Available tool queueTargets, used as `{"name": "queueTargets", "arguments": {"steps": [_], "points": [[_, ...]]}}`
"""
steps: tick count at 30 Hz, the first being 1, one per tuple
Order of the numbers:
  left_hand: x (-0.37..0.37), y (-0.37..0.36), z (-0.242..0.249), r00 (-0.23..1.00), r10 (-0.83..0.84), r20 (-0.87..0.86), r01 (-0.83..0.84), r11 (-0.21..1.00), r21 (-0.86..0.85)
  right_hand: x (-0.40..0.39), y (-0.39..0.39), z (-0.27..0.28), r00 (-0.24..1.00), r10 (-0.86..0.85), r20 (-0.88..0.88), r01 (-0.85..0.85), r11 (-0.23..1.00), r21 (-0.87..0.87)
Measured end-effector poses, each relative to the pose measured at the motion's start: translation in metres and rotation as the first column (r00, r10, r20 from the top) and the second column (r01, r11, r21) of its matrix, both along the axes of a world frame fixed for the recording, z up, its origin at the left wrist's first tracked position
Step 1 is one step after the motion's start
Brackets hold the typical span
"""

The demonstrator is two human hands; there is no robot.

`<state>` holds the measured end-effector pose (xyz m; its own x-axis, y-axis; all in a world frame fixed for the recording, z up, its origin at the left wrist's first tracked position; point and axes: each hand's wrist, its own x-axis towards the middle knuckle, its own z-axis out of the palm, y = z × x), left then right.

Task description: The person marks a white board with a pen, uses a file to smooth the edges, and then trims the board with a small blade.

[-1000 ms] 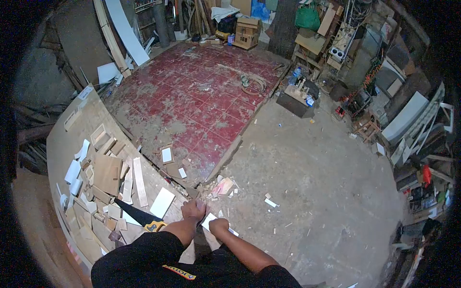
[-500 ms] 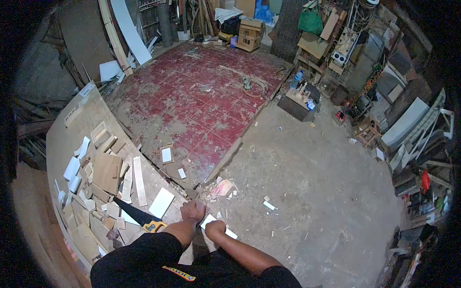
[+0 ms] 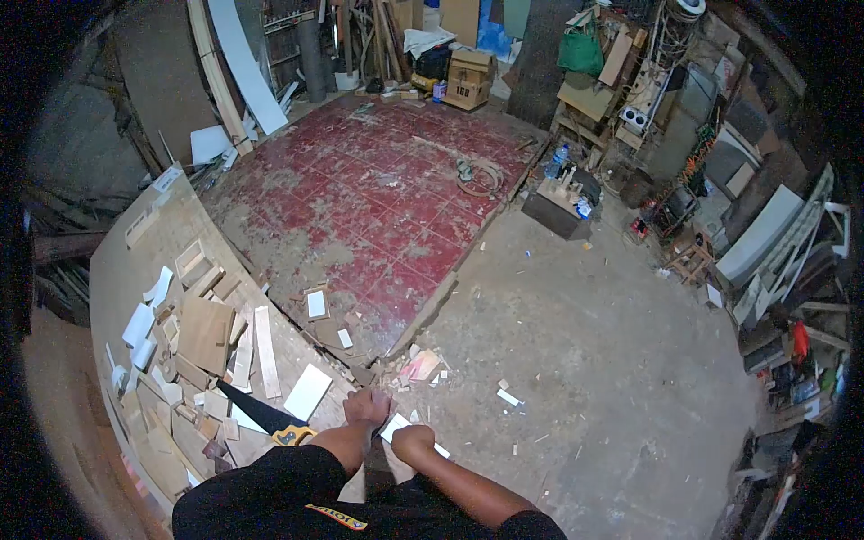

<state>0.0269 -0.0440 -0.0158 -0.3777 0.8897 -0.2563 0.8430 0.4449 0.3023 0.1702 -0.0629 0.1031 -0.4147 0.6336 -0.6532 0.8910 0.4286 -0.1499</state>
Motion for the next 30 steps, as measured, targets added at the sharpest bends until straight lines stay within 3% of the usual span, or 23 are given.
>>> {"name": "queueTargets", "arguments": {"steps": [5,8,11,17,20,23,30], "points": [[0.001,0.0,-0.002,1.0,0.026,0.004,-0.026,0.999,-0.019,0.024,-0.002,-0.068,0.998,0.009,-0.069,-0.006,0.999,0.039],[0.002,-0.003,0.012,0.999,0.016,0.037,-0.016,1.0,0.006,0.016,-0.001,-0.051,0.999,-0.022,-0.03,0.023,1.0,0.019],[0.003,-0.001,0.016,1.0,-0.004,0.006,0.004,0.999,-0.047,0.005,-0.014,0.009,0.998,0.035,-0.051,-0.03,0.996,0.082],[0.004,0.0,0.027,1.0,-0.004,0.026,0.005,0.997,-0.073,0.011,-0.02,-0.093,1.0,0.004,-0.024,-0.002,0.996,0.094],[0.004,-0.002,0.025,1.0,0.012,0.001,-0.012,0.996,-0.084,0.003,-0.011,-0.075,1.0,0.01,0.027,-0.012,0.997,0.077],[0.002,-0.003,0.015,0.999,-0.037,-0.009,0.037,0.996,-0.08,-0.007,-0.008,-0.011,0.997,0.081,0.004,-0.081,0.995,0.052],[0.004,0.0,0.031,1.0,0.006,0.015,-0.005,0.997,-0.075,-0.005,-0.01,-0.068,0.994,0.082,0.066,-0.085,0.995,0.046]]}}
